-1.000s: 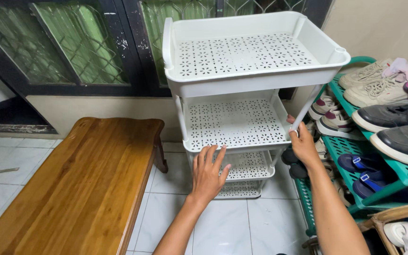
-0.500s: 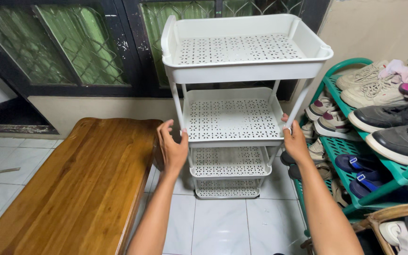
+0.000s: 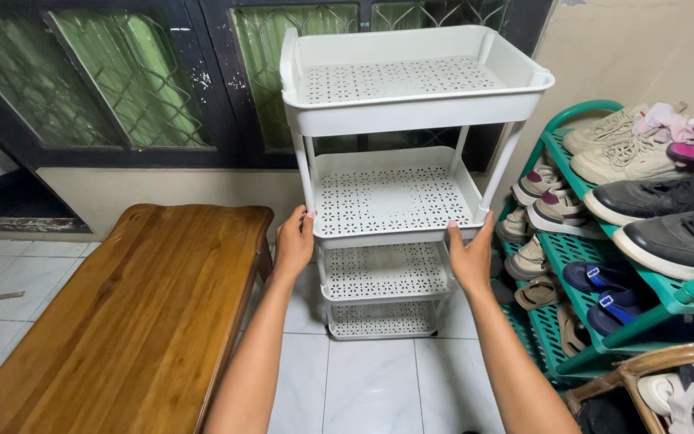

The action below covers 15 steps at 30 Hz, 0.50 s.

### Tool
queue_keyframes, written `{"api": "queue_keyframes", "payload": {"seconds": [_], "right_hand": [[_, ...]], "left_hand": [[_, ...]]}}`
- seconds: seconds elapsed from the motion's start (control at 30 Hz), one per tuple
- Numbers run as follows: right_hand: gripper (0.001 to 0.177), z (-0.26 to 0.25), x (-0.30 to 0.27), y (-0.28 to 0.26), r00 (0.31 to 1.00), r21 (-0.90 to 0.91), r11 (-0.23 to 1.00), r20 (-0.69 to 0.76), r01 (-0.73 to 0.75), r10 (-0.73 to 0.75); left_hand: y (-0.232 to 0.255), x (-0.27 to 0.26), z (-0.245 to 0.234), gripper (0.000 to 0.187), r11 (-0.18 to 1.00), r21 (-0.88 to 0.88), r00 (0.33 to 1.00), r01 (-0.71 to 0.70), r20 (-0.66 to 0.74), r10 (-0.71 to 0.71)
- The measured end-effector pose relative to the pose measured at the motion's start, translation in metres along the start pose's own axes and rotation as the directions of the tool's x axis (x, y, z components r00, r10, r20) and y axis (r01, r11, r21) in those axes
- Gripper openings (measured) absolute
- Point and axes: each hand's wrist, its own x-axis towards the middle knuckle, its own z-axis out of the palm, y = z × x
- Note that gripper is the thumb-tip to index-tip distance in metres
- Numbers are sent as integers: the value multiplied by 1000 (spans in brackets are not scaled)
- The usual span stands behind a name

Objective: The person disassembles a white plastic three-tier storage shelf by hand. They remove the top tray's front handle, then detach the vertical support poles from the trays, and finally lift the top tray off the frame.

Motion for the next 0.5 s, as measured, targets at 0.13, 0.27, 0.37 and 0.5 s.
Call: {"api": "queue_keyframes", "payload": {"seconds": [0.13,0.27,0.37,0.5], "right_hand": [[111,22,-7,-4,999,22,1000,-45,-16,17],[109,34,11,10,998,-26,998,-33,-50,49],[103,41,39,30,998,-40,997,26,-61,62],[96,47,74,62,997,-62,997,72,43,-38]], "left_hand": [[10,-10,-4,28,998,47,999,-34,-6,34],[31,-26,-9,28,999,46,1000,-20,1,20],[52,-41,-15,27,1000,2,1000,-17,16,17],[87,-59,-18,26,999,-39,995,28,95,-24]]}}
